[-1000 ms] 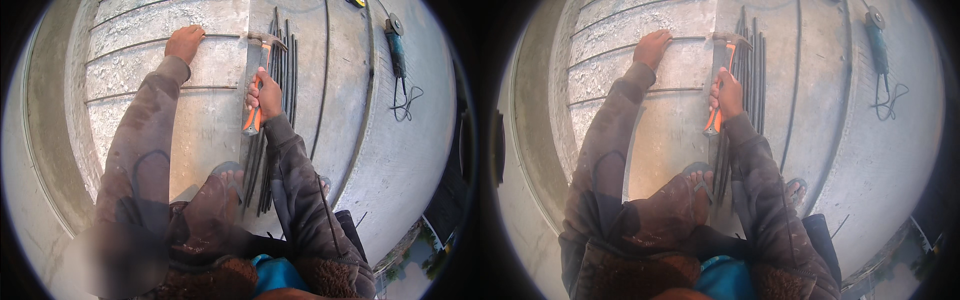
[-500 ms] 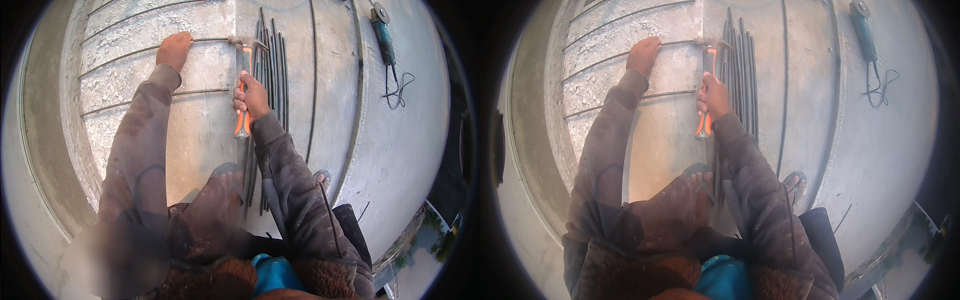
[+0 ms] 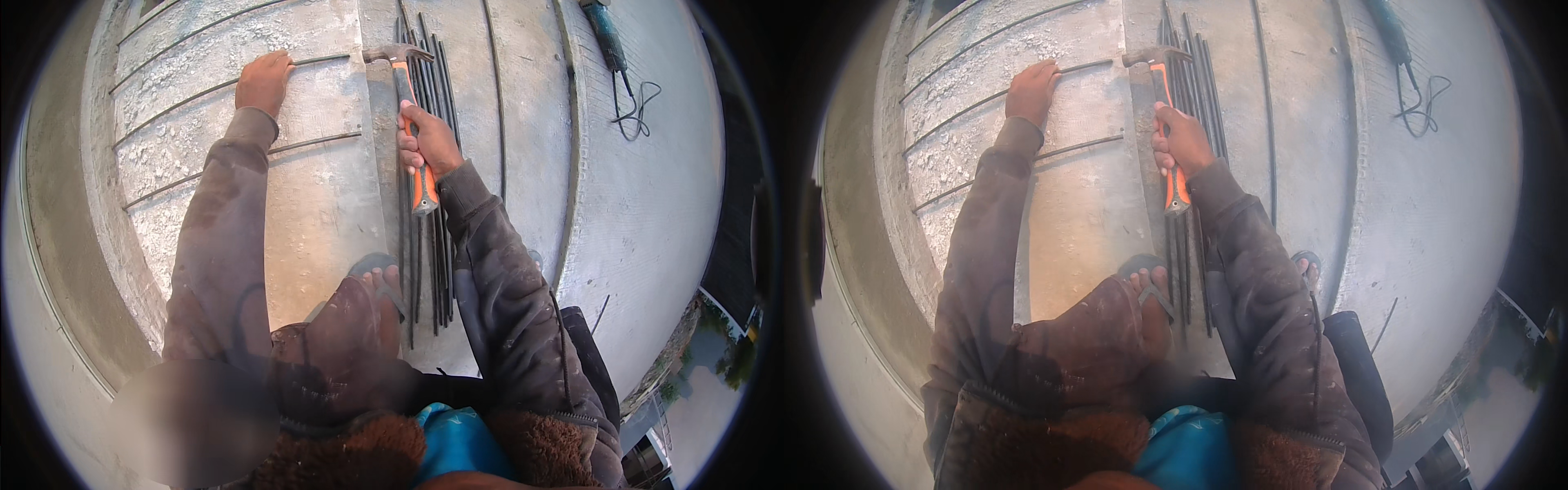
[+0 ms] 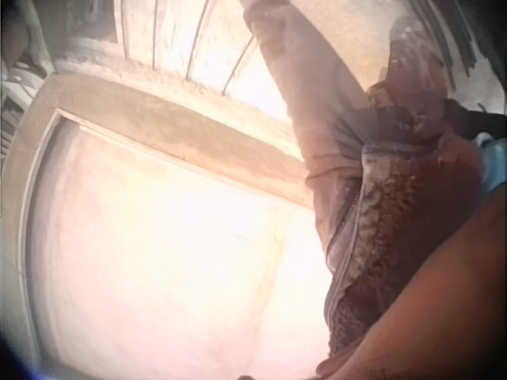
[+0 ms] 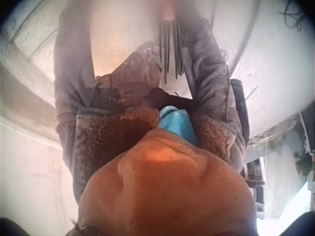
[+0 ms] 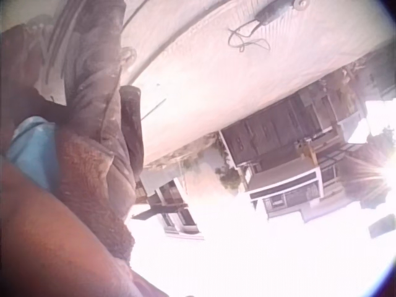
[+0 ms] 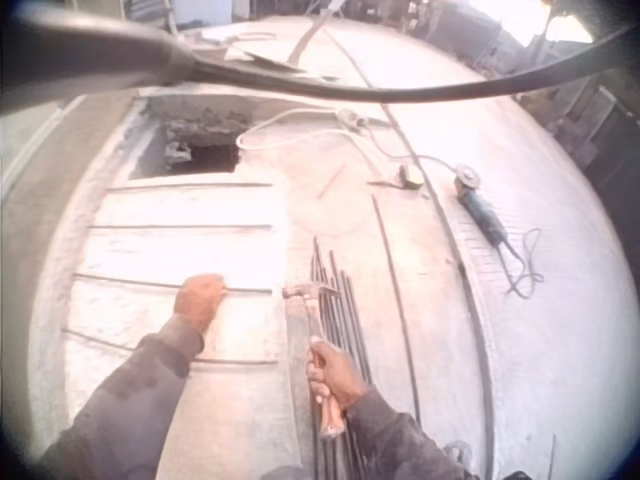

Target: The person uses an angle grinder to cut several metal rods on a concrete floor, then uses a hammer to bend the cut ends of the rods. The cut pieces are gathered and arranged on the floor.

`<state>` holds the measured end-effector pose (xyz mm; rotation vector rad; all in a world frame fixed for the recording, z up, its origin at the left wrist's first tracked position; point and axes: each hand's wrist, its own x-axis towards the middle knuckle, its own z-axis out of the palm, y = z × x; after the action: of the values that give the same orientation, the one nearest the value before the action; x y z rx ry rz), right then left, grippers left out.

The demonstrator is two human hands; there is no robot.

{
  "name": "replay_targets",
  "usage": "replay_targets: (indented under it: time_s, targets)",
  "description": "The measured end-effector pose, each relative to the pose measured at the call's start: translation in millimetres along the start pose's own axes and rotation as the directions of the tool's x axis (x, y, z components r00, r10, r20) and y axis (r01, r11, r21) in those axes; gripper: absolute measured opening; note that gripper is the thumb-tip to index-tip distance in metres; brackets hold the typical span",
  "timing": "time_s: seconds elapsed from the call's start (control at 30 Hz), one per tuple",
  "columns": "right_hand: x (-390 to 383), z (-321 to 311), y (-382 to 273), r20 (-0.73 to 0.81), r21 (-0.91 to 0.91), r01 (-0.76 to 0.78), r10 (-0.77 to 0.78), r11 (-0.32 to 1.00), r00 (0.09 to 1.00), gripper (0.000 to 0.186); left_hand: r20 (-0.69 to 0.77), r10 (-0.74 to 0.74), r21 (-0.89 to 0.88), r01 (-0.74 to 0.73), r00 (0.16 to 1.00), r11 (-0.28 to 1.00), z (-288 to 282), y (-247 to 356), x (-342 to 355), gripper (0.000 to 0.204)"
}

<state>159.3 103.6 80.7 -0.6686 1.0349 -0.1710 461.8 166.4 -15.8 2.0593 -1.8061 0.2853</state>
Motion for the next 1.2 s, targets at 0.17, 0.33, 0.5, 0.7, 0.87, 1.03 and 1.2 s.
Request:
replay_targets:
  time_s: [0.17,0.33,0.5,0.7,0.87,1.03,1.2]
  targets:
    - [-78,-58,-72,-0.268,-0.064,0.287,-0.293,0.956,0.918,0.029,-0.085,-0.002,0.018,0.003,0.996,1.0,-33,60,30,0.018]
    - [-151,-75,-158,-0.187,-0.356,0.444,-0.528,0.822,0.828,0.029,0.762,-0.092,-0.147,0.311,0.641,0.939,-42,166,48,0.045]
    - [-224,-68,-207,-0.219,-0.374,0.58,-0.676,0.724,0.703,0.027,0.898,-0.092,-0.15,0.495,0.43,0.856,-19,188,65,0.043]
    - [-290,-132,-240,-0.048,-0.526,0.64,-0.771,0.559,0.635,0.031,0.897,-0.219,-0.163,0.748,0.384,0.643,-11,190,61,0.024]
    - [-324,-173,-268,-0.049,-0.383,0.829,-0.905,0.407,0.422,0.025,0.897,-0.298,-0.129,0.84,0.325,0.527,-1,211,48,0.018]
    - [-363,-187,-292,-0.169,-0.036,0.959,-0.948,0.281,0.271,0.03,0.708,-0.512,0.13,0.621,0.488,0.773,-15,187,42,0.039]
    - [-390,-228,-300,-0.158,0.212,0.972,-0.978,0.101,0.136,0.031,0.653,-0.251,-0.267,0.528,0.715,0.806,3,223,58,0.037]
